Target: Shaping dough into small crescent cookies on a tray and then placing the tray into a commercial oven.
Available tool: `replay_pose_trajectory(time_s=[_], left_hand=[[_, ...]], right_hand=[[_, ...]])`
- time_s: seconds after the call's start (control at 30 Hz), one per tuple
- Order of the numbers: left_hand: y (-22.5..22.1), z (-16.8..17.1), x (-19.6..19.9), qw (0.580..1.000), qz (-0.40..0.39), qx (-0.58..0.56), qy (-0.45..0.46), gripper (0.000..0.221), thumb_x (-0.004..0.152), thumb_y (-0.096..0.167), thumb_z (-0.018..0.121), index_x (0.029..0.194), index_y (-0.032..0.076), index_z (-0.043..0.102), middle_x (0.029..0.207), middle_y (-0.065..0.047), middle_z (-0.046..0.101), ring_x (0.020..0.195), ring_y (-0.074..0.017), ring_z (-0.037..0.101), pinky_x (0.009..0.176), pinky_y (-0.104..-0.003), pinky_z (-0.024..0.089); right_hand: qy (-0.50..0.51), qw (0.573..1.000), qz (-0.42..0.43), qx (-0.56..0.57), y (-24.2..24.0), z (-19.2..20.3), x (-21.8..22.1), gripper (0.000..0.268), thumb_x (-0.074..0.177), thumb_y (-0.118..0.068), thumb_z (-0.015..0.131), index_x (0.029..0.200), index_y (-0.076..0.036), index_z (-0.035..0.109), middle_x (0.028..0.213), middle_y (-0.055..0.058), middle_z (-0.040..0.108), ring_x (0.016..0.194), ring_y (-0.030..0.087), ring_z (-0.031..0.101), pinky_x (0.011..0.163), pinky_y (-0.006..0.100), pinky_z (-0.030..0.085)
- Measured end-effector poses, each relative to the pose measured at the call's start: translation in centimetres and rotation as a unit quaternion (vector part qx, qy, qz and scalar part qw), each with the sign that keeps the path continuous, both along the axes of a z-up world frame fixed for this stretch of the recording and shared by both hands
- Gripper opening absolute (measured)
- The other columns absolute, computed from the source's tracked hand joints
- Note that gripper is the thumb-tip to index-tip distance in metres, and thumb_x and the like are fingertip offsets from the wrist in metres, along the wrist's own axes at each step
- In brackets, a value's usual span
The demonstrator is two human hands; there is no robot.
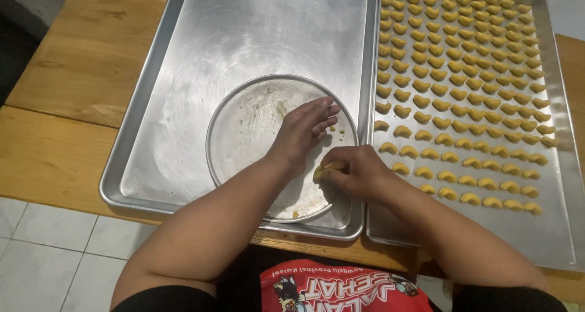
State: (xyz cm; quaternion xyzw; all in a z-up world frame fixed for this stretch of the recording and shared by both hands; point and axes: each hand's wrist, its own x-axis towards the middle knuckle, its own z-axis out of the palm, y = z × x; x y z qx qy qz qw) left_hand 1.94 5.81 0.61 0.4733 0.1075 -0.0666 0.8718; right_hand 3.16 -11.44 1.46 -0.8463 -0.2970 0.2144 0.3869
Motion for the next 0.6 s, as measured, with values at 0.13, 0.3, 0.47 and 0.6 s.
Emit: replay_pose_trajectory(time_s=[0.13,0.3,0.47,0.6], left_hand=[[-0.1,0.0,0.1,1.000,-0.009,-0.003,0.002,0.072,0.095,0.049,0.062,0.150,0.004,0.048,0.138,-0.019,0.061,0.126,-0.0274,0.057,0.112,-0.045,0.038],[-0.7,-3.1,1.4,0.980,-0.032,-0.193,0.033,0.083,0.092,0.066,0.052,0.149,0.006,0.050,0.137,-0.016,0.063,0.122,-0.0251,0.063,0.103,-0.037,0.051],[-2.1,-2.0,-0.1,0.964,-0.072,-0.253,0.027,0.089,0.091,0.069,0.052,0.153,0.007,0.045,0.146,-0.019,0.057,0.123,-0.0299,0.062,0.097,-0.038,0.053],[-2.3,-0.7,-1.4,0.944,-0.086,-0.318,0.020,0.085,0.090,0.066,0.058,0.149,0.006,0.050,0.141,-0.021,0.060,0.108,-0.0207,0.070,0.085,-0.021,0.058]], right_hand=[[0.156,0.983,-0.056,0.082,-0.6,0.5,0.7,0.022,0.082,-0.007,0.079,0.101,0.003,0.076,0.078,0.018,0.075,0.069,0.022,0.068,0.066,0.035,0.057],[0.216,0.945,-0.049,0.241,-1.6,1.5,1.6,0.036,0.095,-0.014,0.064,0.125,0.006,0.071,0.100,0.020,0.074,0.090,0.022,0.071,0.083,0.033,0.058],[0.010,0.965,-0.050,0.255,-0.2,1.3,0.3,0.027,0.091,-0.004,0.073,0.117,0.001,0.075,0.097,0.017,0.078,0.090,0.022,0.075,0.080,0.033,0.061],[-0.412,0.898,0.025,0.154,-0.1,-3.2,0.8,0.018,0.088,-0.011,0.079,0.106,-0.012,0.082,0.093,0.009,0.075,0.084,0.025,0.073,0.077,0.033,0.057]])
